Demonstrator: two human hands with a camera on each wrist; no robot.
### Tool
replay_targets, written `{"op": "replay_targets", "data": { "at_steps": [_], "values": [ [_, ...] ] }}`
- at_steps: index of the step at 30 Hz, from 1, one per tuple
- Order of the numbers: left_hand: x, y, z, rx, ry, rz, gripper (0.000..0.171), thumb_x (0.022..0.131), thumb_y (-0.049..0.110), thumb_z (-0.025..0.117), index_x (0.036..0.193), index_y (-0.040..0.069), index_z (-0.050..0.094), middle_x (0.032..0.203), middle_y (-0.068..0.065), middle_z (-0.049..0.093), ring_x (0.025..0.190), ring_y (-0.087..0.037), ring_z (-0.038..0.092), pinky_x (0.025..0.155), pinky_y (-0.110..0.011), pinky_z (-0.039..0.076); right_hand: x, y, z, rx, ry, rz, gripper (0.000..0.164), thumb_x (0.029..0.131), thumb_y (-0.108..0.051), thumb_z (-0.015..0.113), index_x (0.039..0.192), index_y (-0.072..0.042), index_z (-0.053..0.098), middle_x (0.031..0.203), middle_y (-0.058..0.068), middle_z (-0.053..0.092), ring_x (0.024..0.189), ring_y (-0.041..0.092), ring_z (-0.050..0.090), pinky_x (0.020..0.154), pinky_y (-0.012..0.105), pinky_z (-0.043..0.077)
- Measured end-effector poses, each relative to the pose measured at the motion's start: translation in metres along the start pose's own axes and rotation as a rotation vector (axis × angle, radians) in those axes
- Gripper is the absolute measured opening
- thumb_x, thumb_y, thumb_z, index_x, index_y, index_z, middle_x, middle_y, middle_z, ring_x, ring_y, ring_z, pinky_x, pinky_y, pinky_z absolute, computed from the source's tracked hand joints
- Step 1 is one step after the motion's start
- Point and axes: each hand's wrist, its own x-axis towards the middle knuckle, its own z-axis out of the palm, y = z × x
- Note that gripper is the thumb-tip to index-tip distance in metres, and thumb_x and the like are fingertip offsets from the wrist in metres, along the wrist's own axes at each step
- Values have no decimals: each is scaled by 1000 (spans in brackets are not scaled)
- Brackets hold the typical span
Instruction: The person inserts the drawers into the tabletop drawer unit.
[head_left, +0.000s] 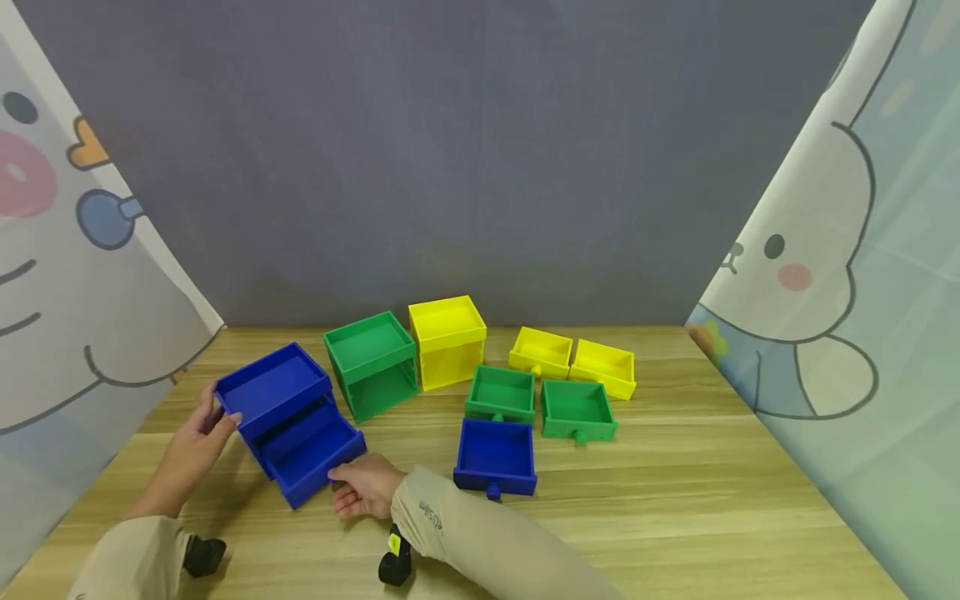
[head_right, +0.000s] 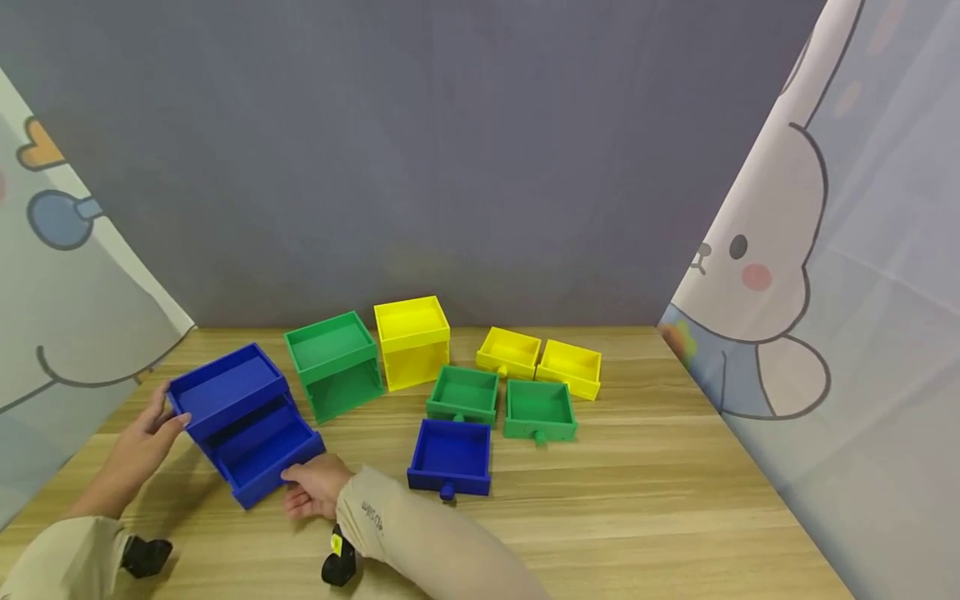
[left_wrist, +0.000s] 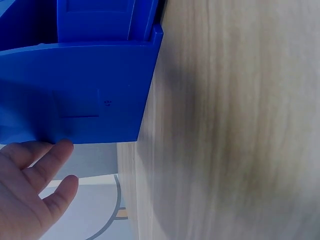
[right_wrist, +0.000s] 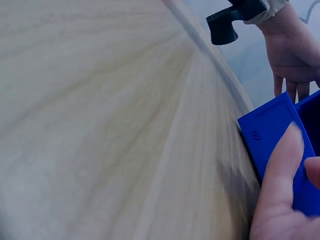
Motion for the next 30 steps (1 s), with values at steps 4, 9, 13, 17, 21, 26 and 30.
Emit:
{"op": "replay_targets", "data": {
  "at_steps": [4,9,13,17,21,26,30],
  "values": [
    [2,0,0,3,-4,-8,74,104,30,39,151,5,-12,141,-45,14,130,-57,21,110,-31,26,2,1,-1,78,92,-84,13,87,4,64,80,-6,61,57,2,56,44,6,52,50,23,54],
    [2,-1,0,-15,7,-11,74,103,30,40,151,6,-11,142,-44,15,129,-58,21,109,-30,27,5,3,1,116,153,-128,21,79,14,67,84,-5,59,68,9,68,46,8,56,52,27,56],
    [1,-4,0,-39,4,-15,75,103,31,41,151,8,-12,143,-43,14,130,-59,19,110,-30,28,9,8,6,103,214,-153,22,77,16,69,82,-4,59,72,14,70,50,10,59,54,28,57],
    [-2,-7,1,-48,20,-12,75,103,31,41,151,7,-12,143,-42,15,129,-58,20,111,-32,27,8,8,11,86,242,-180,22,76,16,70,79,-3,59,71,14,70,53,12,62,57,29,57],
    [-3,-6,2,-48,25,10,74,103,29,41,151,7,-11,144,-42,16,129,-57,22,88,0,26,6,4,15,76,260,-189,21,76,15,70,78,-3,60,70,13,69,53,12,61,57,29,57],
    [-3,-2,3,-52,11,17,74,103,29,40,151,8,-13,145,-41,14,130,-55,21,79,4,24,8,0,15,81,290,-191,19,76,15,71,78,-1,61,71,13,69,53,11,61,57,28,57],
    [-2,-1,3,-66,5,25,75,103,28,41,151,8,-14,145,-41,12,131,-55,19,80,4,24,10,0,14,89,293,-194,19,75,15,71,77,-1,61,70,14,69,52,11,60,57,28,57]
  ]
}}
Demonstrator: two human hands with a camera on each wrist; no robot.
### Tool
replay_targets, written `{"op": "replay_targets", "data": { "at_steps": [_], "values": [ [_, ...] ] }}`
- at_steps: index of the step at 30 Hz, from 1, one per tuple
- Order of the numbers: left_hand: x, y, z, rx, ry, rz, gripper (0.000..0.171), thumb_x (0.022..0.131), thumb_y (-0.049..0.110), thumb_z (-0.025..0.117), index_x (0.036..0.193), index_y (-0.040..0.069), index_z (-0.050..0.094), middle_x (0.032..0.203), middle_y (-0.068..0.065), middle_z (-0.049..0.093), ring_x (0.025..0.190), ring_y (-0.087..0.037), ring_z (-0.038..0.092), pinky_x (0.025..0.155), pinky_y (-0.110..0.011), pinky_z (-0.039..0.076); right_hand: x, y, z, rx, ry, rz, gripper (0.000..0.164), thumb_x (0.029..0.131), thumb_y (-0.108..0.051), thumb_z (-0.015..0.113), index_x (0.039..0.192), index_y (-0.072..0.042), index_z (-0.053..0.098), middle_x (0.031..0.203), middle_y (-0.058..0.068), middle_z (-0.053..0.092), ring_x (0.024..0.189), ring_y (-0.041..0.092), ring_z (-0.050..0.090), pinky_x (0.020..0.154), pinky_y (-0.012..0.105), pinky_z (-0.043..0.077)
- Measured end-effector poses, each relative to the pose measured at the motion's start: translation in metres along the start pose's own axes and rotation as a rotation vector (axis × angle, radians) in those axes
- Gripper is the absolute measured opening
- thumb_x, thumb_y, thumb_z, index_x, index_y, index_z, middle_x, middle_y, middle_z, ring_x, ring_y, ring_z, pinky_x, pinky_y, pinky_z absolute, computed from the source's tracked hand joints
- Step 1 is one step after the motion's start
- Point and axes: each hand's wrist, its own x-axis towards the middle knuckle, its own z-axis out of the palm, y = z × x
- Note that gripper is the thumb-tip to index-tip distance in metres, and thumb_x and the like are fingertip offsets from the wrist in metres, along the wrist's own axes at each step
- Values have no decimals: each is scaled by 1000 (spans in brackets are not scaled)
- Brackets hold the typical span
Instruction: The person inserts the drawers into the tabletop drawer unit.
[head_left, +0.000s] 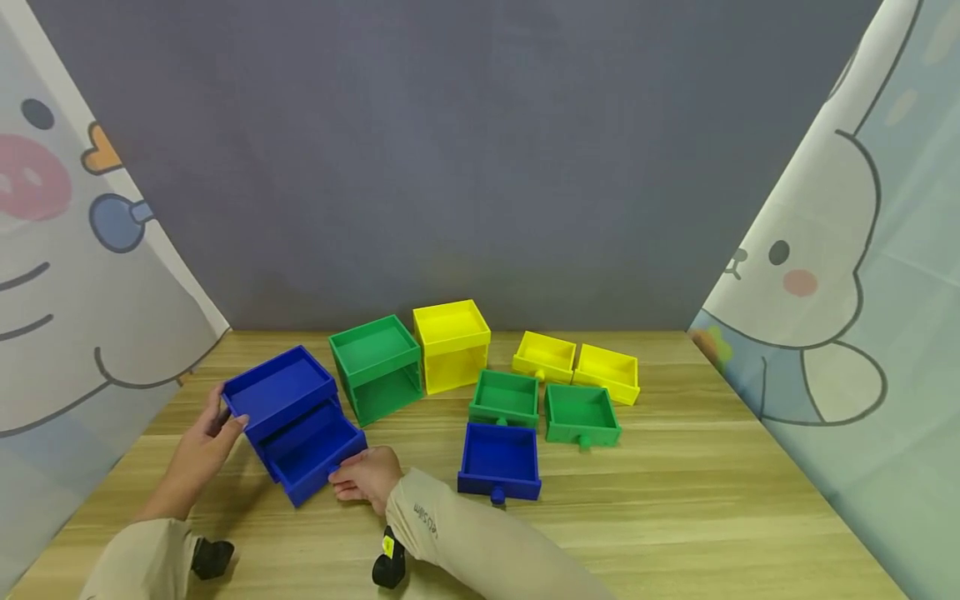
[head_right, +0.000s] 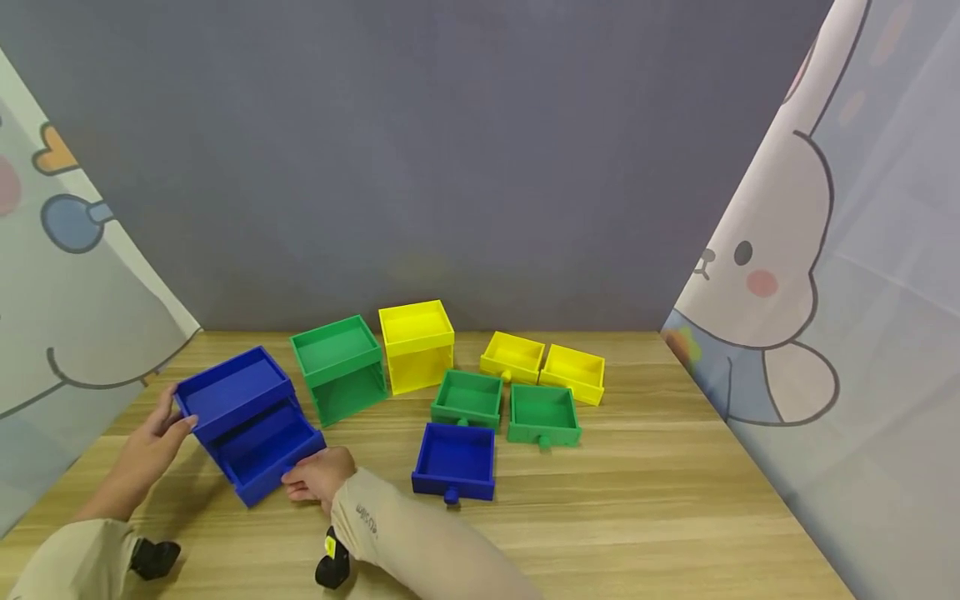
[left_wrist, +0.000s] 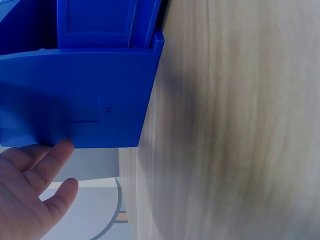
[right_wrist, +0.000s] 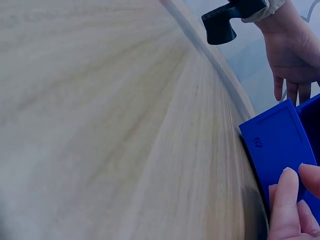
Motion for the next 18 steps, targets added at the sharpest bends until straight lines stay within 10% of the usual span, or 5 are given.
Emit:
{"op": "replay_targets", "data": {
  "at_steps": [18],
  "values": [
    [-1,4,-1,65,0,-40,74,103,29,40,151,7,-12,142,-44,17,128,-58,25,85,-3,32,3,-5,12,16,23,-36,17,77,14,71,80,0,61,70,12,68,54,12,61,59,30,58]
  ]
}}
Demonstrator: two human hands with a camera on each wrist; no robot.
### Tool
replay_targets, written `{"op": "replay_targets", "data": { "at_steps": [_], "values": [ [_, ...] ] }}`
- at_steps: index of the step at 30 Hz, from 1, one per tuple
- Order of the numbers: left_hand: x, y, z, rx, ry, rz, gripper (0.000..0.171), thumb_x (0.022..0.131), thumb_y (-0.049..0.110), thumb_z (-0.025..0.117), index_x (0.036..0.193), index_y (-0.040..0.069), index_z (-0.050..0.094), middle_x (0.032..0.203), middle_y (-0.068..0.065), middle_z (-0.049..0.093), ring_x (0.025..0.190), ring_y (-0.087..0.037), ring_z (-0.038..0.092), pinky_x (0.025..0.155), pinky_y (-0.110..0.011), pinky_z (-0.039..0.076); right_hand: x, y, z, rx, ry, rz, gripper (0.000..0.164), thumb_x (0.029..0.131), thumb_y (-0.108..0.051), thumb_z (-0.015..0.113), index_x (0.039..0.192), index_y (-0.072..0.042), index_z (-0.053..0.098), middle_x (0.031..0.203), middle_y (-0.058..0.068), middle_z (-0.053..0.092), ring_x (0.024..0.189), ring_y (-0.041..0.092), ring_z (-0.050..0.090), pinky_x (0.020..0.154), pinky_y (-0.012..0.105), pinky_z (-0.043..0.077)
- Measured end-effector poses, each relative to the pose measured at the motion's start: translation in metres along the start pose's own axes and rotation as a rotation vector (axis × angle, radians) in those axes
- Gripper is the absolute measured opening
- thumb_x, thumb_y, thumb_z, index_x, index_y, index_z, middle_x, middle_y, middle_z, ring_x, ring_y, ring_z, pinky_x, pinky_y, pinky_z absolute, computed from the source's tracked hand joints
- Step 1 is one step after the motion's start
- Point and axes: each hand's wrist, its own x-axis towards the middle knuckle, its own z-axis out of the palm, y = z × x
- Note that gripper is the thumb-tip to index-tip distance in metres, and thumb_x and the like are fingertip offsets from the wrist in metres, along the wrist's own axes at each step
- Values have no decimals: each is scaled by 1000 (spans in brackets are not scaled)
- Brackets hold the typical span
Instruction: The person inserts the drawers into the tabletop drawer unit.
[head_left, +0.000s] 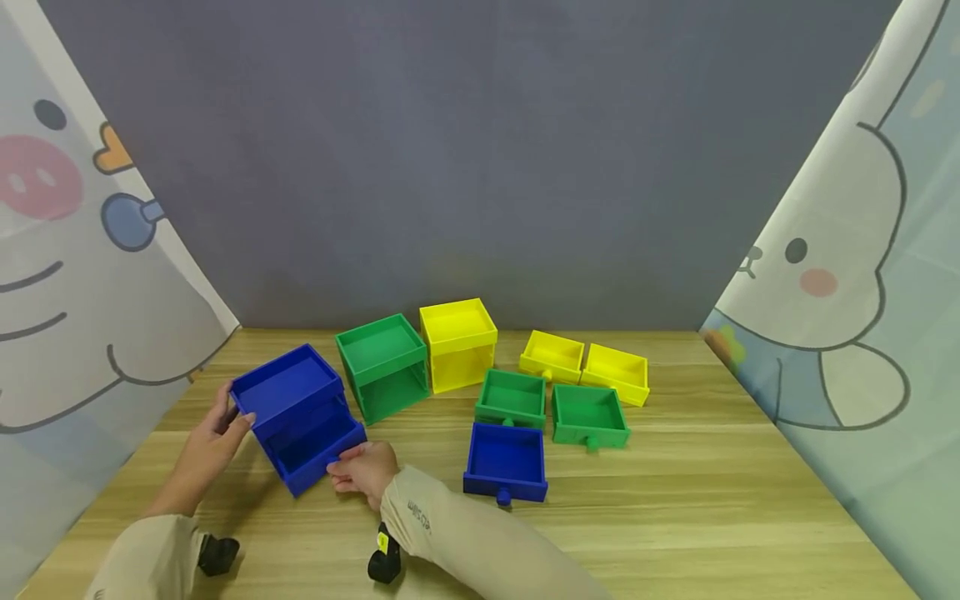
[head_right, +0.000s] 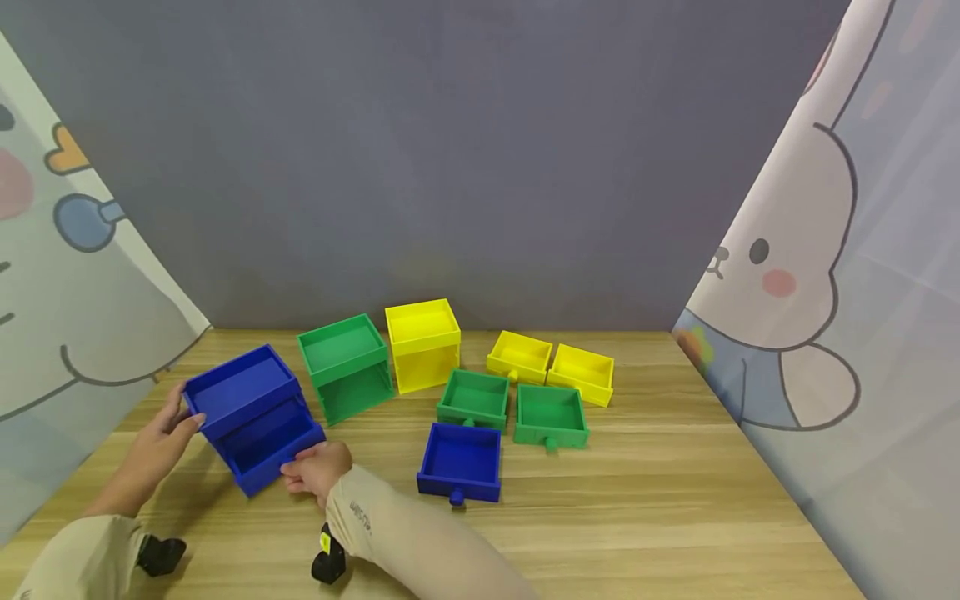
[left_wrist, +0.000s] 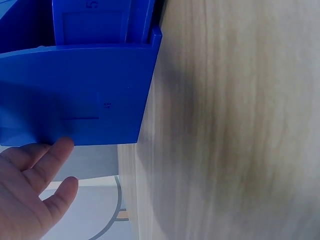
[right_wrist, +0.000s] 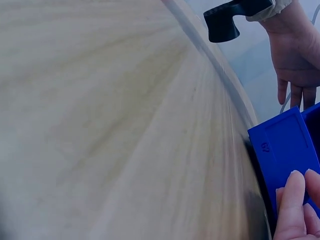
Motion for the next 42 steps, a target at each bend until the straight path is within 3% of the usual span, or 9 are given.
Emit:
{"op": "replay_targets", "data": {
  "at_steps": [2,4,9,11,16,22,27,37,42],
  "values": [
    [0,1,0,-7,-5,-3,74,103,29,40,151,7,-12,143,-44,17,129,-58,25,79,0,29,1,-1,0,-6,11,-3,17,77,14,71,80,0,61,70,11,68,55,13,61,58,30,58],
    [-1,1,0,-7,-8,-7,74,103,30,39,151,7,-12,143,-44,16,129,-58,24,91,-7,33,1,0,0,-14,16,1,17,77,12,72,79,-1,61,69,11,68,54,12,61,57,30,57],
    [-1,1,0,-10,-13,-11,75,104,32,38,151,8,-15,144,-43,14,129,-59,22,104,-59,28,-1,3,-6,-35,-14,38,15,80,4,74,75,-2,61,66,13,68,48,11,59,51,27,56],
    [0,0,0,-2,-11,-5,75,104,33,39,151,8,-14,144,-43,15,129,-59,23,103,-61,28,0,3,-10,-42,-35,57,13,82,0,73,75,-2,62,65,15,67,46,11,58,49,27,55],
    [3,-1,0,10,-13,10,75,104,32,40,151,7,-12,143,-43,16,129,-58,25,102,-22,35,2,4,-16,-53,-87,87,10,84,-3,71,76,1,67,60,10,65,45,9,58,50,26,55],
    [3,-3,1,-32,-8,6,76,103,31,41,151,7,-12,143,-43,16,129,-58,25,104,-25,35,7,8,-16,-47,-108,91,9,83,0,72,75,3,68,55,5,61,44,9,57,50,26,55],
    [2,-6,0,28,17,27,76,103,32,43,152,4,-8,140,-44,24,124,-59,31,70,1,31,9,8,-10,-41,-91,74,8,83,1,71,76,4,69,58,8,64,47,11,59,52,28,56],
    [3,-5,0,51,33,34,74,100,23,47,151,-2,0,137,-44,28,121,-59,36,66,0,32,5,7,-3,-35,-80,57,11,85,3,68,75,3,65,65,15,67,47,10,59,53,28,56],
    [1,-2,-2,97,46,30,72,100,24,47,151,-4,4,134,-43,33,113,-61,44,66,-14,43,4,7,-2,-29,-79,42,12,85,3,68,74,2,64,63,14,67,46,10,57,52,28,56]
  ]
}}
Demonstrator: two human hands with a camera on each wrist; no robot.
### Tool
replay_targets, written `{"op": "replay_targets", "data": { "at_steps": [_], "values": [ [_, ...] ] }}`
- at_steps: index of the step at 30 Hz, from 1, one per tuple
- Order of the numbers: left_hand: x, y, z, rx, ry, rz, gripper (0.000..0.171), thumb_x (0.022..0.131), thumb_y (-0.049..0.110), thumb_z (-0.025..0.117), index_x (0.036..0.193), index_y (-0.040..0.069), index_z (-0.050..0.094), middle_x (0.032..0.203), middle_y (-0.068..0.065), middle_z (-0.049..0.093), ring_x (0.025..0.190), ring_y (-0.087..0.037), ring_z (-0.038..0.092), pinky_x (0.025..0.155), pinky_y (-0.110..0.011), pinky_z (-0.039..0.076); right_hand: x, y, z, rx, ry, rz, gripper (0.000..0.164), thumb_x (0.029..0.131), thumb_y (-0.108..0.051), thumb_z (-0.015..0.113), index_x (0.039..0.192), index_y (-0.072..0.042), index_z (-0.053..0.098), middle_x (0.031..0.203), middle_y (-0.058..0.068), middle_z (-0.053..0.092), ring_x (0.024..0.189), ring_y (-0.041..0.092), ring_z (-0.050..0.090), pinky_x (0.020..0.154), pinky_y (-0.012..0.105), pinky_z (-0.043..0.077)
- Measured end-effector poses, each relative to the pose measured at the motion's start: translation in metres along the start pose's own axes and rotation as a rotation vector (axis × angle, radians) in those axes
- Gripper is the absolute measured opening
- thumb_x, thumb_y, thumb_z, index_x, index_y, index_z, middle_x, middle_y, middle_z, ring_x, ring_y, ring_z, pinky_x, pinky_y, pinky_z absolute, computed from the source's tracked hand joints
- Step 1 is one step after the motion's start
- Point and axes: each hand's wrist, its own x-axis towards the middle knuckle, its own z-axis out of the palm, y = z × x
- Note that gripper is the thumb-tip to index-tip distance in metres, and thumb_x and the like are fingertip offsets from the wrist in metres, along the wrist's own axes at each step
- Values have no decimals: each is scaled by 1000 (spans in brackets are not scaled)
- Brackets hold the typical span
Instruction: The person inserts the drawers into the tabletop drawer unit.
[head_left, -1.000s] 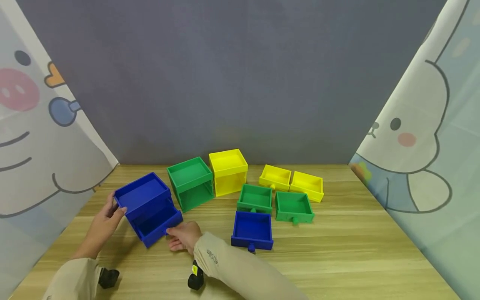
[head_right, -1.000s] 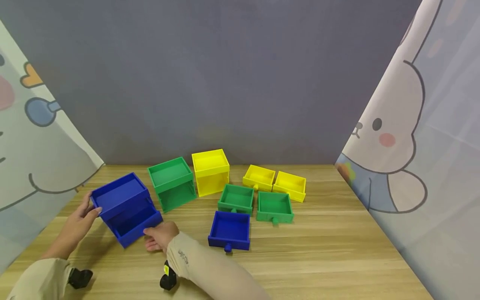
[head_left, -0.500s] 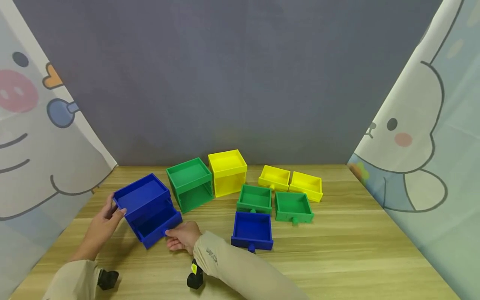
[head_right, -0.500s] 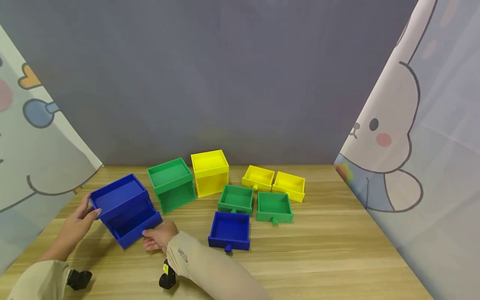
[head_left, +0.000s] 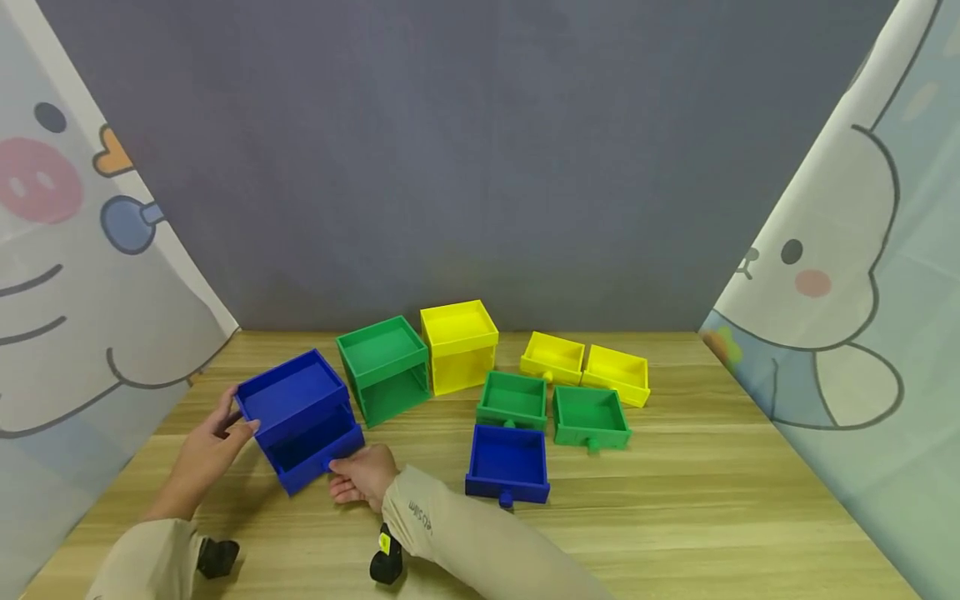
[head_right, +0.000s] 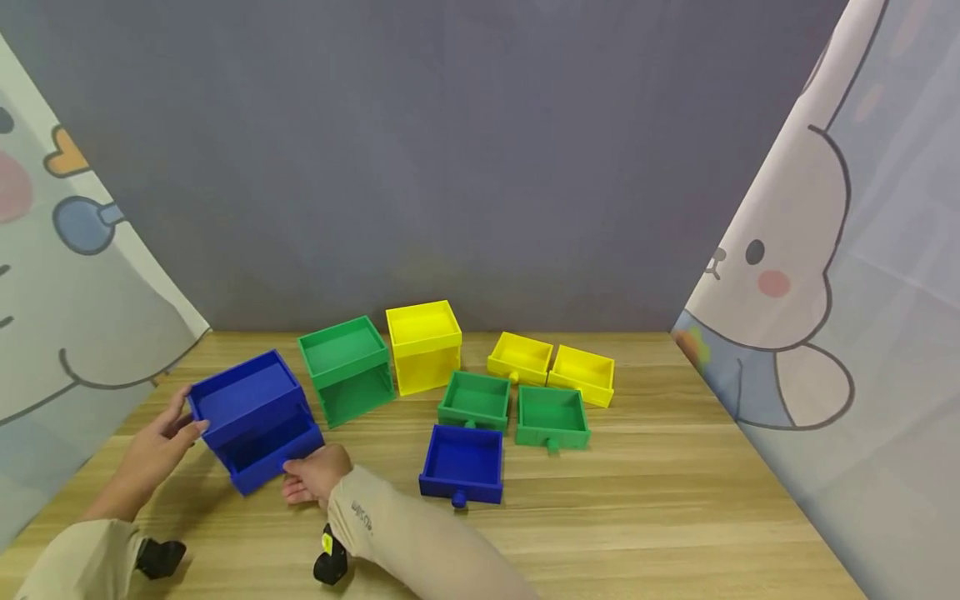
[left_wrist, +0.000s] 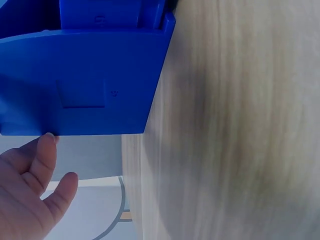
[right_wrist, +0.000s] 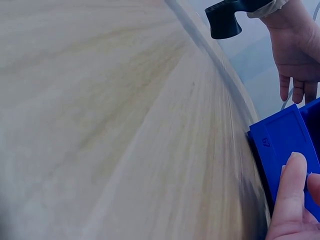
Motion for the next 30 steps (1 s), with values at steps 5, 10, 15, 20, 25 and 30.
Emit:
{"op": "replay_targets", "data": {
  "at_steps": [5,10,15,20,25,30],
  "values": [
    [0,1,1,9,13,7,73,98,22,49,151,-5,6,132,-43,36,100,-57,53,61,-22,46,1,-1,0,8,1,0,12,85,3,68,74,2,64,63,15,67,46,10,57,51,27,56],
    [0,2,4,-7,39,30,71,97,18,50,150,-6,10,130,-44,36,98,-58,53,59,-20,44,1,-3,1,15,9,6,12,85,3,68,75,1,63,62,12,65,46,10,57,50,26,55],
    [-1,1,5,-12,41,32,70,97,18,51,150,-7,10,129,-44,37,94,-56,55,58,-21,44,1,-5,4,30,28,1,12,85,4,67,75,0,61,62,12,65,47,11,58,51,26,55],
    [-4,0,3,-2,44,16,70,98,18,51,150,-6,10,130,-43,37,96,-55,54,58,-21,44,1,-6,9,34,39,2,14,85,5,67,74,-1,60,60,10,64,48,11,57,51,26,55],
    [-5,0,3,7,32,5,71,98,19,50,150,-6,9,131,-43,37,100,-56,52,59,-21,44,3,-6,11,45,48,-5,15,85,6,66,74,-2,59,59,9,62,47,11,57,50,25,55],
    [-2,3,4,7,-3,-10,73,99,22,49,151,-3,5,134,-43,34,105,-57,49,62,-22,45,6,-4,8,67,40,-17,15,84,7,67,75,-1,59,60,11,63,48,11,57,51,27,56]
  ]
}}
